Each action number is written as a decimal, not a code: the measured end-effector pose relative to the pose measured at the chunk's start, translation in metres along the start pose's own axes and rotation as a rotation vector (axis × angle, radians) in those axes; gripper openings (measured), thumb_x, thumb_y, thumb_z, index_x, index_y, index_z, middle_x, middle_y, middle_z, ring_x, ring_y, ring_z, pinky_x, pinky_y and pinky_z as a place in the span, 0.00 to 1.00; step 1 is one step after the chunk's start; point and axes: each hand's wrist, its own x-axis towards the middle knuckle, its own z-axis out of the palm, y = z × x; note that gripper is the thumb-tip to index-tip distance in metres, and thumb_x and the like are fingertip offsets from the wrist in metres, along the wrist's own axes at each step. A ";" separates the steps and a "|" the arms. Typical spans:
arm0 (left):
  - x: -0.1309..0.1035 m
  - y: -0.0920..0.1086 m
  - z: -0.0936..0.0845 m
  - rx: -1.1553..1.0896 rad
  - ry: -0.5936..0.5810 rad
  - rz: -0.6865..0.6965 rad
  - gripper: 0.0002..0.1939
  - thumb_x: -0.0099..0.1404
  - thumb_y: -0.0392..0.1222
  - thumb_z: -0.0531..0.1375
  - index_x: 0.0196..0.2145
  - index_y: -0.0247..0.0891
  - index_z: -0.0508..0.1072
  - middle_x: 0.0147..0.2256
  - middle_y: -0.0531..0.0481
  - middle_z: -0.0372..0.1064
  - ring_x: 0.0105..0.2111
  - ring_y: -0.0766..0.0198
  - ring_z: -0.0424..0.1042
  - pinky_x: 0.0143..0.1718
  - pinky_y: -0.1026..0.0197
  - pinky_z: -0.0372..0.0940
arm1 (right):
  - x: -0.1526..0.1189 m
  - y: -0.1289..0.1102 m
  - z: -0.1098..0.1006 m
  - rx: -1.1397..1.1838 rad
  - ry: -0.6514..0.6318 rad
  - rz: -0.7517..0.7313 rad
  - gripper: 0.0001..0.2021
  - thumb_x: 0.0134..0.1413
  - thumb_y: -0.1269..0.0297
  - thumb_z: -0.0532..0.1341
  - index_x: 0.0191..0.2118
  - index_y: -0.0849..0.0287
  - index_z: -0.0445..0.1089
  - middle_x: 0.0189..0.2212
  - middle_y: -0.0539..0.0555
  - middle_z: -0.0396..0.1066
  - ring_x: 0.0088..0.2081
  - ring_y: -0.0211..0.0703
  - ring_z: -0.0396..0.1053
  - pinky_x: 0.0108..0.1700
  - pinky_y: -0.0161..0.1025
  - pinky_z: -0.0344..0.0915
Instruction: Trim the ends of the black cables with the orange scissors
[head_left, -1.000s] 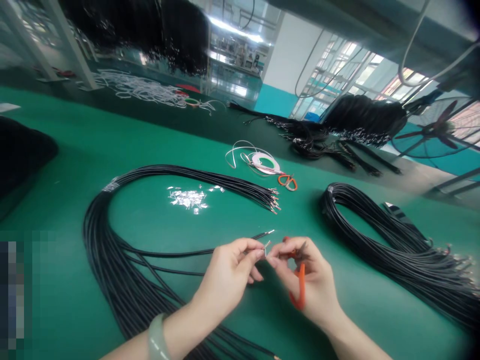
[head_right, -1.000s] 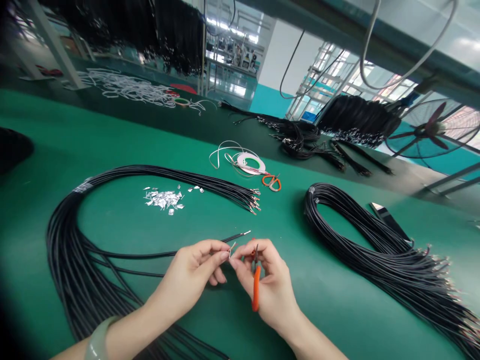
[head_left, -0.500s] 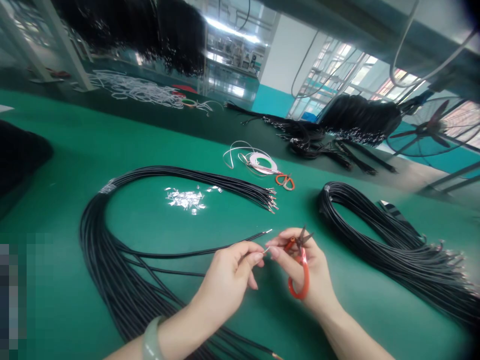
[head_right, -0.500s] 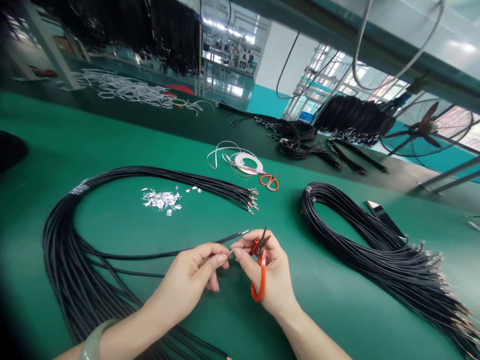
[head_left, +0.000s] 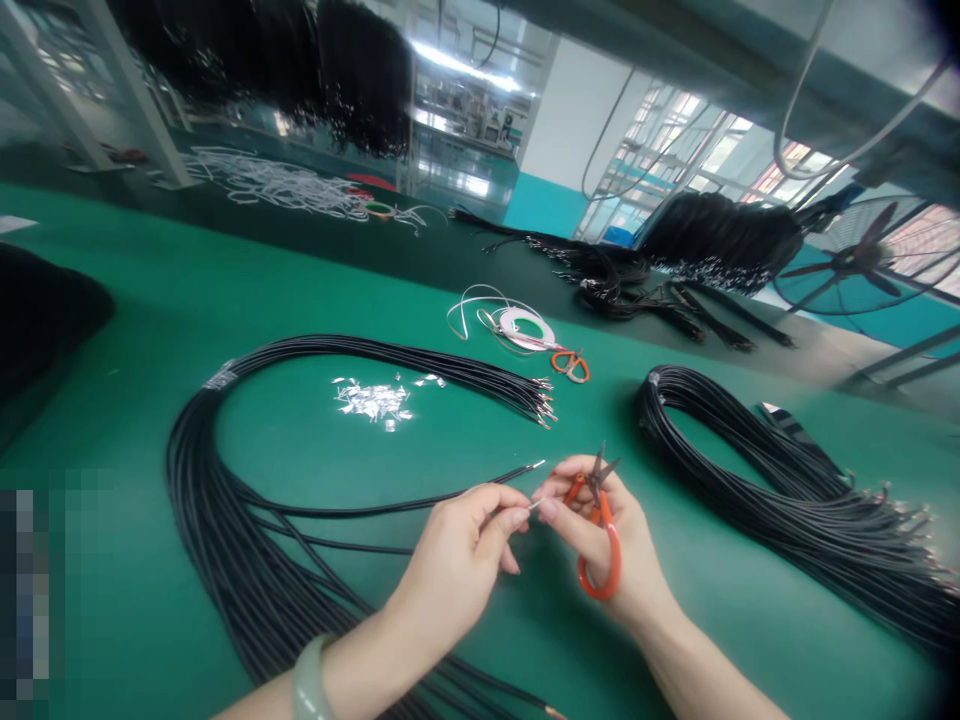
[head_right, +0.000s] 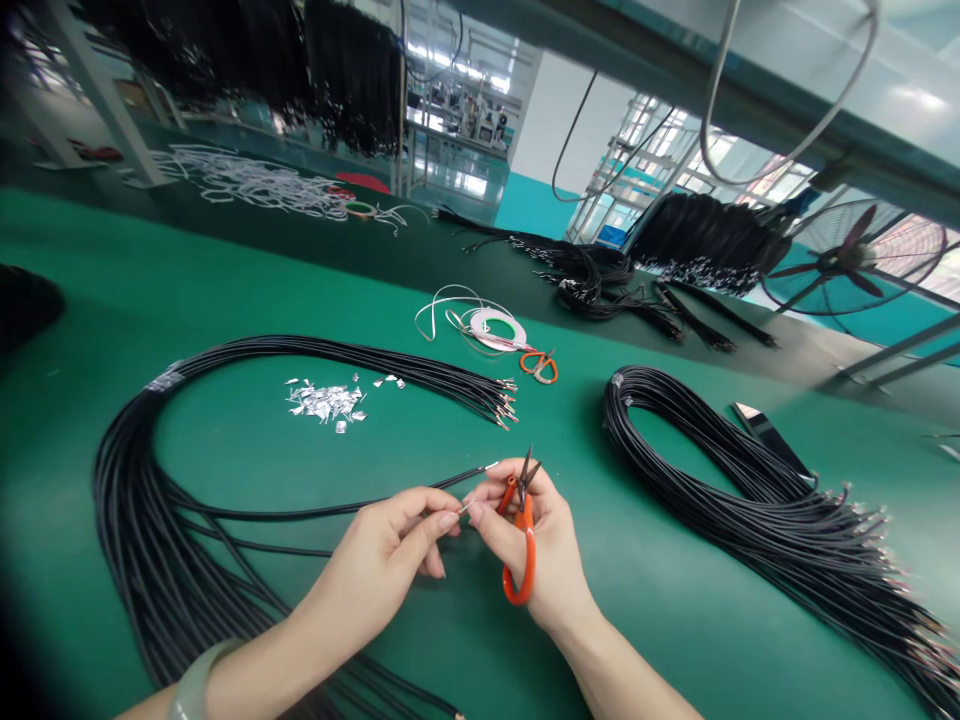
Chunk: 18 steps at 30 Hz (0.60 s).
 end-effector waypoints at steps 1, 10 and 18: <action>0.000 0.000 0.000 0.021 0.003 0.012 0.10 0.68 0.42 0.53 0.34 0.39 0.74 0.21 0.55 0.69 0.22 0.66 0.69 0.27 0.66 0.62 | 0.000 0.000 -0.001 0.009 -0.003 0.013 0.16 0.49 0.66 0.70 0.42 0.53 0.66 0.31 0.49 0.75 0.32 0.37 0.70 0.37 0.36 0.67; -0.005 -0.004 0.001 0.230 0.071 0.247 0.05 0.67 0.41 0.57 0.40 0.43 0.73 0.35 0.52 0.75 0.29 0.66 0.73 0.34 0.65 0.66 | 0.004 -0.002 -0.003 0.304 -0.159 0.343 0.19 0.46 0.67 0.71 0.43 0.55 0.65 0.26 0.45 0.68 0.27 0.36 0.64 0.33 0.35 0.61; -0.006 -0.002 -0.003 0.190 0.002 0.325 0.11 0.68 0.34 0.53 0.37 0.44 0.75 0.34 0.52 0.72 0.32 0.65 0.73 0.36 0.66 0.67 | 0.005 0.005 -0.001 0.431 -0.220 0.484 0.18 0.45 0.66 0.70 0.42 0.55 0.66 0.20 0.42 0.59 0.26 0.37 0.61 0.34 0.37 0.62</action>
